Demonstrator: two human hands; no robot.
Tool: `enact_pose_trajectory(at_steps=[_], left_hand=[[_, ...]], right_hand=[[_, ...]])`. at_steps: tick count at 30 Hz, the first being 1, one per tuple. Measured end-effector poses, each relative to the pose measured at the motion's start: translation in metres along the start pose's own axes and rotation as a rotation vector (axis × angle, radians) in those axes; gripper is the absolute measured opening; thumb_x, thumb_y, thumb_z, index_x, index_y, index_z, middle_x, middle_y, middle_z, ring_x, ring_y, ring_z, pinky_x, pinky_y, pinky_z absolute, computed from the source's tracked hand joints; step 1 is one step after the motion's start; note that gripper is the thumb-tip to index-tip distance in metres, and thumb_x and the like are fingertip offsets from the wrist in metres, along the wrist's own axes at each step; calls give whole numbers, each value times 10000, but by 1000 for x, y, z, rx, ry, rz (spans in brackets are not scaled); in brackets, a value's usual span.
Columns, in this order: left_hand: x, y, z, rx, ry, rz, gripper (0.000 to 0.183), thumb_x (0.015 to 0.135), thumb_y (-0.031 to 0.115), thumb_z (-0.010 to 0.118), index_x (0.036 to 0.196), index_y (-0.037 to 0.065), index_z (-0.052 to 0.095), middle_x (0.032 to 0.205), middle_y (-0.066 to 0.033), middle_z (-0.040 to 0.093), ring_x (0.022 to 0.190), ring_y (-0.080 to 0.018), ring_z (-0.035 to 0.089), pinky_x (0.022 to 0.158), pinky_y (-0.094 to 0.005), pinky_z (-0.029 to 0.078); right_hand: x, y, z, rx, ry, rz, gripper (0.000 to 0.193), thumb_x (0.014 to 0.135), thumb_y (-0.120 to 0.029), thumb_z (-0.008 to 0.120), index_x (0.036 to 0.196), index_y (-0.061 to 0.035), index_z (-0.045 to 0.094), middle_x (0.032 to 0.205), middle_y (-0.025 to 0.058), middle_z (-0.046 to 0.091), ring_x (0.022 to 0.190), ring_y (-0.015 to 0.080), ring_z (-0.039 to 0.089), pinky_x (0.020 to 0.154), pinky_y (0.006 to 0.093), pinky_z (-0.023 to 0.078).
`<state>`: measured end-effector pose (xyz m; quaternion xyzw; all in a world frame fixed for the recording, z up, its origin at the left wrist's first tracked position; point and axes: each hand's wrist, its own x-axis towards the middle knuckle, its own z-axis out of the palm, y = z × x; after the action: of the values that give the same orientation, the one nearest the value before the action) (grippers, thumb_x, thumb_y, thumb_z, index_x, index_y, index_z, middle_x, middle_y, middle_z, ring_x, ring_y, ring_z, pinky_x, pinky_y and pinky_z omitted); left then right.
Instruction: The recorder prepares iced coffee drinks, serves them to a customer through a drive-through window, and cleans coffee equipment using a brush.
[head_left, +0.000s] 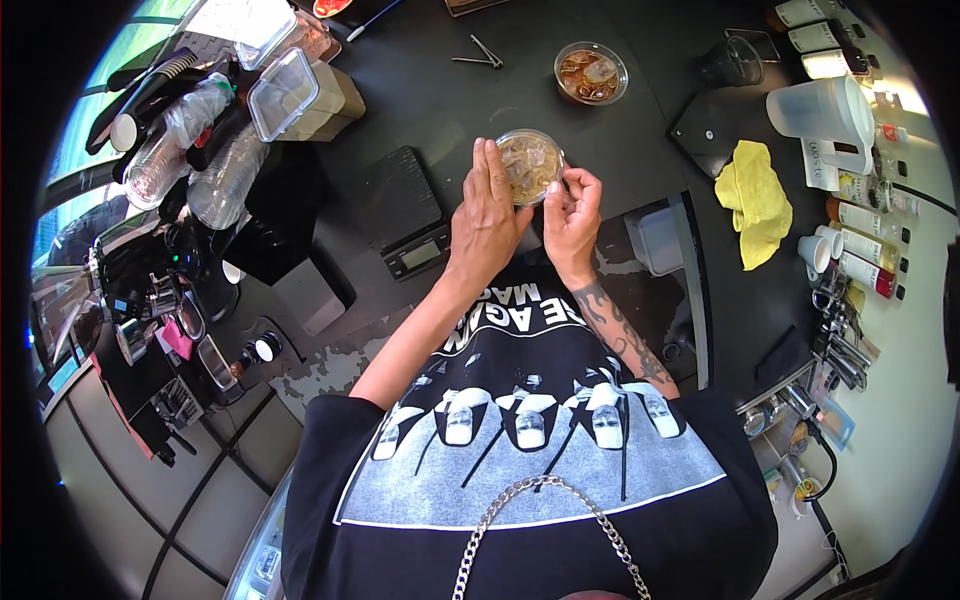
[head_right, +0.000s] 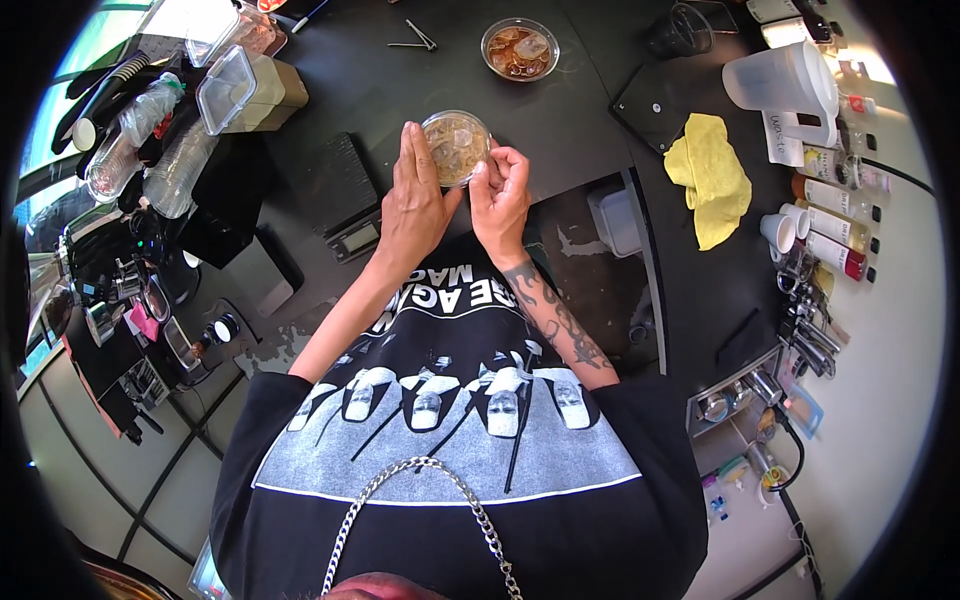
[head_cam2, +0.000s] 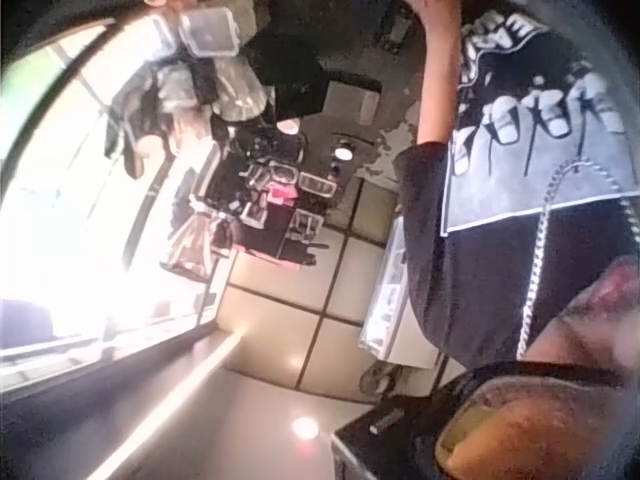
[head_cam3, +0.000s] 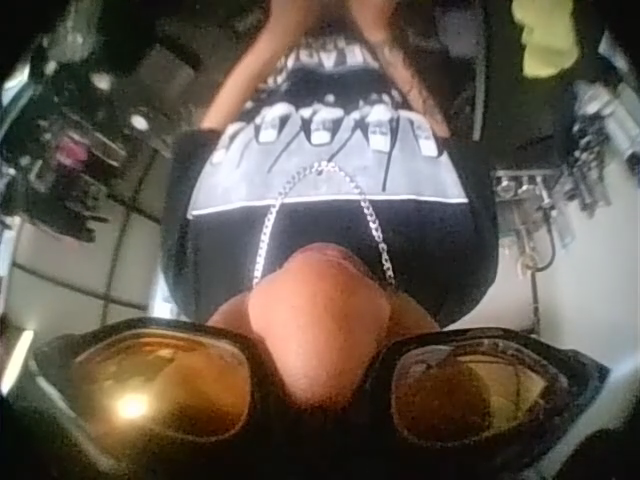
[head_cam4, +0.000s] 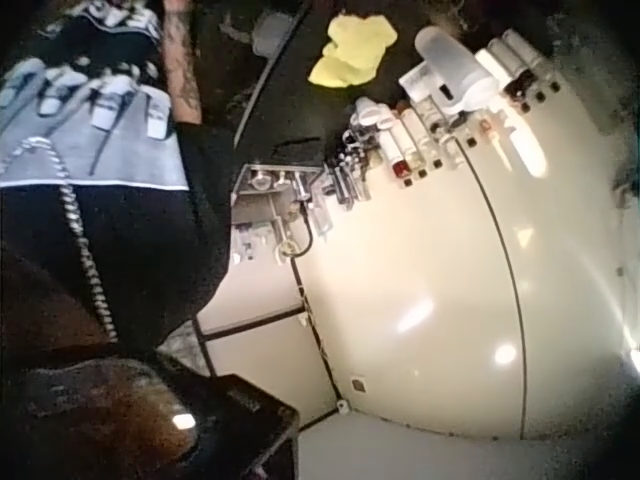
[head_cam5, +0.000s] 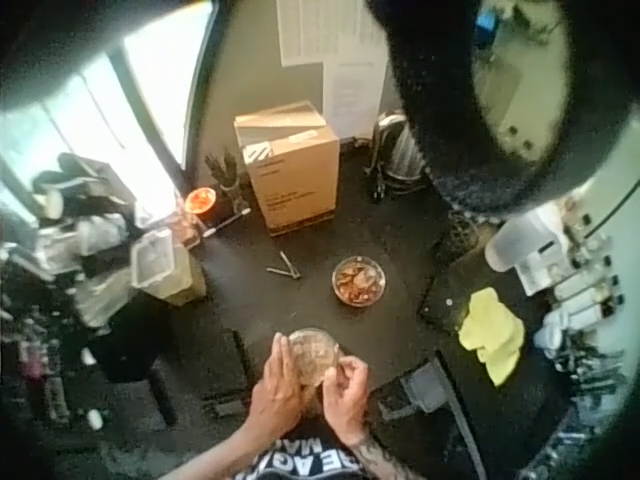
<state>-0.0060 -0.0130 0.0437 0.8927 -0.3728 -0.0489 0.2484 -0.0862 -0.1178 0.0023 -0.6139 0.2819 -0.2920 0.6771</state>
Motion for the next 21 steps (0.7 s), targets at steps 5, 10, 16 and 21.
enact_pose_trajectory(at_steps=[5, 10, 16, 21], left_hand=[[4, 7, -13, 8, -13, -16, 1032, 869, 383, 760, 1540, -159, 195, 1550, -342, 344, 1324, -461, 495, 958, -441, 561], [15, 12, -32, 51, -38, 10, 1021, 848, 414, 768, 1513, -166, 257, 1518, -343, 376, 1290, -449, 508, 1013, -456, 513], [26, 16, -27, -23, -59, -14, 939, 865, 401, 760, 1510, -117, 315, 1454, -333, 403, 1285, -478, 488, 1031, -493, 485], [28, 12, -13, 13, -24, -6, 835, 895, 377, 736, 1510, -47, 364, 1414, -316, 406, 1243, -499, 482, 1008, -523, 477]], right_hand=[[6, -9, -5, -99, -23, 27, 268, 1027, -86, 613, 1237, 11, 478, 1105, 109, 660, 928, 90, 649, 802, 224, 535], [15, -28, -11, -148, -64, 78, 223, 986, -47, 648, 1158, 19, 522, 1008, 63, 642, 900, 89, 680, 780, 241, 568], [25, -41, -14, -148, -116, 142, 254, 983, -79, 668, 1194, 16, 561, 974, 81, 685, 877, 105, 696, 762, 254, 567], [37, -35, -23, -284, -240, 164, 242, 1030, -216, 649, 1145, -9, 695, 826, 48, 729, 807, 77, 678, 708, 261, 534]])
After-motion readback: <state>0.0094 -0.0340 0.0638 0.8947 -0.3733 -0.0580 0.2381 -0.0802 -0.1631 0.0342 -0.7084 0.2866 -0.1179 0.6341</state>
